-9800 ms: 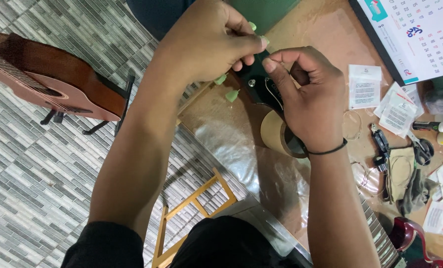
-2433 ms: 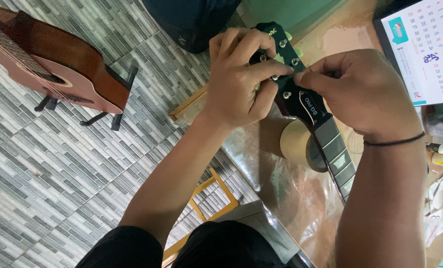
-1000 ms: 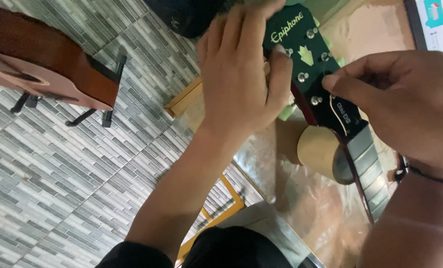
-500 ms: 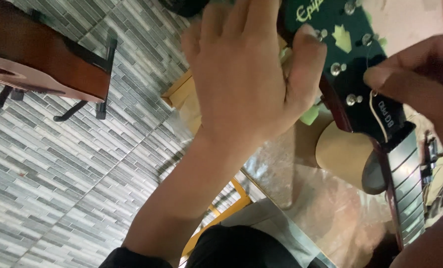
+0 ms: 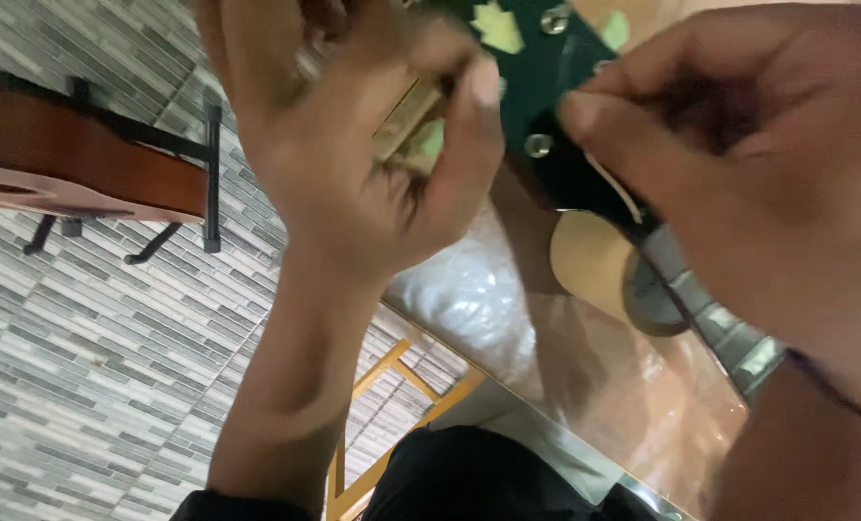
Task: Threading a new string through the bridge and headstock of an electric guitar and winding it.
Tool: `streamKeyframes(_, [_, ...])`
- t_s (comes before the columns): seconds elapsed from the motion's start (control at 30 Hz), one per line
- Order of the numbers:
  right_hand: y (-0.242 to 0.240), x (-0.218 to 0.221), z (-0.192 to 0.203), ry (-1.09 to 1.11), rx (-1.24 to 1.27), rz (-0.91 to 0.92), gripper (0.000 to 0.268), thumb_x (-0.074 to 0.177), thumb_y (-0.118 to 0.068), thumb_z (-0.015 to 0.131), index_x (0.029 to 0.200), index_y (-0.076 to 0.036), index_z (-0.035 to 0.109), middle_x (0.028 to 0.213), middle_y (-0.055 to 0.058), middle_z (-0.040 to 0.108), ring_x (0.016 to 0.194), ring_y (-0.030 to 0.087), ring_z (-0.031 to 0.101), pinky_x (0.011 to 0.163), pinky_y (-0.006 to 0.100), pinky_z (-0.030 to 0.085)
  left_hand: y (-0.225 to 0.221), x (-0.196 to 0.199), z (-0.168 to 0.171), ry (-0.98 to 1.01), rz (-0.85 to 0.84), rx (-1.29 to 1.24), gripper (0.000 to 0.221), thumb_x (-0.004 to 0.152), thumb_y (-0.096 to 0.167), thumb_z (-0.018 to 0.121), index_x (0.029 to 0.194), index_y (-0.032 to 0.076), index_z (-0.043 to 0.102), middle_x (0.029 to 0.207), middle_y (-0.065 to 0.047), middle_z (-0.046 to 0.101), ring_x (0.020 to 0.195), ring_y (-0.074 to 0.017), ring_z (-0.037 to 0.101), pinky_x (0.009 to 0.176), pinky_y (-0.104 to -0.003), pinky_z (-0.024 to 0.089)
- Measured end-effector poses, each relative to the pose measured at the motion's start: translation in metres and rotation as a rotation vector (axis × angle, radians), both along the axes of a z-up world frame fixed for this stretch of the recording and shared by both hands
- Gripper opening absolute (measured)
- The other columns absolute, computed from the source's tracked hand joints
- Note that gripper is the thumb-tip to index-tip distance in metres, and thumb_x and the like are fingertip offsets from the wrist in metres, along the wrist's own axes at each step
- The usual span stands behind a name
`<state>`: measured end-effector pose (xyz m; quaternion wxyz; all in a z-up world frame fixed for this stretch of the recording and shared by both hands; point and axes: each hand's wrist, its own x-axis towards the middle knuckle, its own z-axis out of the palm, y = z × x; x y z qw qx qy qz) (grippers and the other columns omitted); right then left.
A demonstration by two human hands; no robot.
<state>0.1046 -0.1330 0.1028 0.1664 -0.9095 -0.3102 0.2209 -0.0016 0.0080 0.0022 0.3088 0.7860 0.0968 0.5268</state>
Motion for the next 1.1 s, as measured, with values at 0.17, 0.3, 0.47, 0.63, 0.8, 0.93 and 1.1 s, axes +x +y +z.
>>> streamKeyframes(0.17, [0.01,-0.02,0.017,-0.092,0.101,0.027,0.01,0.104,-0.021,0.082,0.095,-0.019,0.078,0.071,-0.008,0.067,0.054,0.004,0.052,0.047,0.025,0.038,-0.004,-0.008,0.018,0.06,-0.177,-0.07,0.024,0.102,0.015,0.066,0.094,-0.003,0.08,0.099,-0.011,0.052,0.099,-0.0278,0.046,0.087,-0.043,0.04])
streamKeyframes(0.3, [0.006,-0.024,0.009,-0.097,0.289,0.067,0.003,0.099,-0.015,0.082,0.097,-0.014,0.08,0.078,-0.007,0.072,0.054,0.004,0.047,0.046,0.022,0.039,-0.014,-0.02,0.034,0.341,-0.182,-0.25,0.017,0.105,0.019,0.069,0.104,0.005,0.08,0.103,-0.004,0.062,0.11,-0.0245,0.051,0.101,-0.041,0.036])
streamKeyframes(0.47, [-0.006,-0.024,0.006,-0.143,0.386,0.138,0.007,0.096,-0.011,0.084,0.101,-0.011,0.078,0.086,-0.003,0.07,0.059,0.008,0.045,0.053,0.024,0.04,-0.017,-0.017,0.055,0.501,-0.126,-0.31,0.004,0.104,0.011,0.075,0.1,0.01,0.074,0.098,0.002,0.071,0.105,-0.0211,0.055,0.095,-0.038,0.043])
streamKeyframes(0.63, [-0.029,-0.023,0.001,-0.253,0.41,0.208,0.03,0.095,-0.003,0.089,0.121,-0.006,0.072,0.093,-0.002,0.072,0.062,0.009,0.046,0.056,0.025,0.043,-0.012,-0.009,0.08,0.507,-0.206,-0.285,0.011,0.11,0.0,0.058,0.102,0.002,0.066,0.098,-0.006,0.076,0.09,-0.0165,0.073,0.08,-0.033,0.054])
streamKeyframes(0.8, [-0.045,-0.024,-0.01,-0.296,0.515,0.243,0.019,0.096,0.0,0.087,0.11,-0.002,0.075,0.096,0.011,0.069,0.088,0.019,0.066,0.07,0.029,0.053,0.0,-0.008,0.08,0.53,-0.333,-0.754,0.011,0.111,0.013,0.05,0.107,0.005,0.056,0.088,-0.011,0.074,0.084,-0.0144,0.08,0.08,-0.027,0.062])
streamKeyframes(0.93, [-0.048,-0.022,-0.015,-0.281,0.554,0.26,0.021,0.095,0.0,0.088,0.111,-0.003,0.074,0.094,0.009,0.069,0.086,0.019,0.065,0.069,0.028,0.052,0.005,-0.004,0.077,0.5,-0.319,-0.875,0.01,0.11,0.018,0.053,0.104,0.011,0.057,0.092,-0.006,0.075,0.094,-0.0134,0.083,0.082,-0.022,0.054])
streamKeyframes(1.1, [-0.048,-0.022,-0.019,-0.306,0.614,0.256,0.011,0.099,0.003,0.084,0.107,0.0,0.077,0.093,0.01,0.076,0.087,0.021,0.072,0.076,0.031,0.057,0.005,-0.004,0.085,0.576,-0.314,-0.832,0.016,0.112,0.025,0.049,0.121,0.014,0.058,0.11,-0.003,0.075,0.079,-0.0064,0.066,0.063,-0.018,0.048])
